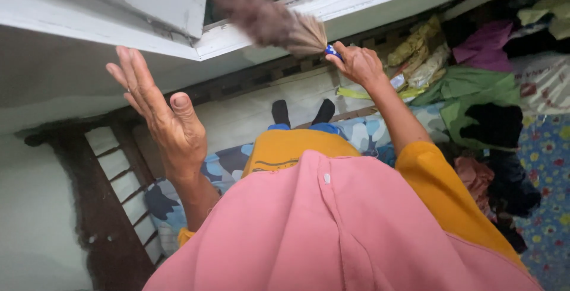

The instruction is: The person uses a feather duster to wipe the window frame and sill. The person repeatedly wipes the same areas of the window frame and sill with the duster.

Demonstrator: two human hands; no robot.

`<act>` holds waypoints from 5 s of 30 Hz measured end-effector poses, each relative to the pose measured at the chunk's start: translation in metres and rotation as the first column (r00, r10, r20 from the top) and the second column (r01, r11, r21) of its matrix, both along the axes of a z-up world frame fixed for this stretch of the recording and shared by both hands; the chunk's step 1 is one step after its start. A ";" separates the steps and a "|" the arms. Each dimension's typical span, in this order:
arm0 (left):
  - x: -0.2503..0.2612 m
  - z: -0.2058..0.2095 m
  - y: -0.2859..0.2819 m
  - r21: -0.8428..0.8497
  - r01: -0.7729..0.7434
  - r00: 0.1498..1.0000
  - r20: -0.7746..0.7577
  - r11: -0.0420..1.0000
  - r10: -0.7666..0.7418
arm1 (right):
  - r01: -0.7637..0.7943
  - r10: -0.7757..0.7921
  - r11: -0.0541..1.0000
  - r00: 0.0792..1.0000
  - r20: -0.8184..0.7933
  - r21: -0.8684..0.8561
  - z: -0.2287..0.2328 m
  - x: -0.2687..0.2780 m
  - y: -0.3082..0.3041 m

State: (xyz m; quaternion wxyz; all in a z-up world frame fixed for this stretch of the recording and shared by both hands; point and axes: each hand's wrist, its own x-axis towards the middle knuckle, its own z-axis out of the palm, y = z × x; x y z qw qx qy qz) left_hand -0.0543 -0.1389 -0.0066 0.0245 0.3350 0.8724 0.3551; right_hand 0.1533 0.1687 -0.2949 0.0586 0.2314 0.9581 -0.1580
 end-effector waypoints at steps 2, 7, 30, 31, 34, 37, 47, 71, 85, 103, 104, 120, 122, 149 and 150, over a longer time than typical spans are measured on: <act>0.004 0.000 -0.004 0.008 -0.013 1.000 -0.014 1.000 0.014 | -0.070 0.070 0.998 0.996 -0.046 0.006 0.003 -0.008 0.003; 0.013 -0.001 -0.010 0.044 -0.026 0.999 -0.038 0.999 0.027 | -0.241 0.251 0.943 0.968 -0.017 0.228 0.012 -0.008 0.011; 0.030 0.007 0.041 0.014 0.060 0.998 0.028 0.998 -0.060 | 0.381 -0.385 0.922 0.920 -0.068 -0.068 0.023 0.098 0.034; 0.029 0.005 0.043 0.014 0.072 0.997 0.029 0.997 -0.073 | 0.393 -0.397 0.917 0.916 -0.067 -0.068 0.018 0.103 0.027; 0.028 0.002 0.053 0.025 0.109 0.993 0.040 0.994 -0.110 | 0.601 -0.628 0.752 0.778 -0.016 -0.271 0.010 0.114 0.010; 0.028 0.002 0.064 0.016 0.165 0.985 0.046 0.986 -0.166 | 0.652 -0.643 0.637 0.744 0.182 -0.412 0.019 0.124 -0.003; 0.028 0.001 0.085 0.045 0.298 0.954 0.027 0.954 -0.299 | 0.809 -0.855 0.498 0.517 -0.023 -0.314 0.006 0.164 0.027; 0.020 -0.006 0.067 0.050 0.247 0.969 0.002 0.968 -0.247 | 0.778 -0.876 0.421 0.482 0.013 -0.465 -0.016 0.136 -0.029; 0.023 0.000 0.051 0.044 0.173 0.983 0.048 0.984 -0.175 | 0.477 -0.475 0.870 0.879 0.043 -0.128 0.004 0.097 -0.002; 0.027 -0.002 -0.004 0.059 -0.059 0.998 0.035 0.996 0.057 | -0.059 0.058 0.997 0.998 0.014 0.045 -0.012 0.027 0.016; 0.029 -0.002 -0.006 0.061 -0.063 0.998 0.034 0.996 0.061 | 0.000 0.001 1.000 0.999 0.039 -0.009 -0.006 0.019 0.015; 0.034 -0.005 -0.013 0.055 -0.115 0.993 0.019 0.992 0.114 | -0.147 0.147 0.989 0.988 0.037 -0.003 0.016 -0.019 0.017; 0.035 -0.005 -0.012 0.061 -0.108 0.994 0.020 0.992 0.107 | -0.066 0.073 0.996 0.990 0.118 -0.062 0.014 -0.009 0.022; 0.037 -0.004 0.057 0.050 0.183 0.982 0.048 0.982 -0.185 | 0.748 -0.815 0.518 0.579 0.027 -0.415 -0.038 0.138 -0.011; 0.037 -0.004 0.060 0.050 0.197 0.978 0.058 0.979 -0.200 | 0.781 -0.860 0.428 0.507 0.062 -0.455 -0.052 0.140 -0.012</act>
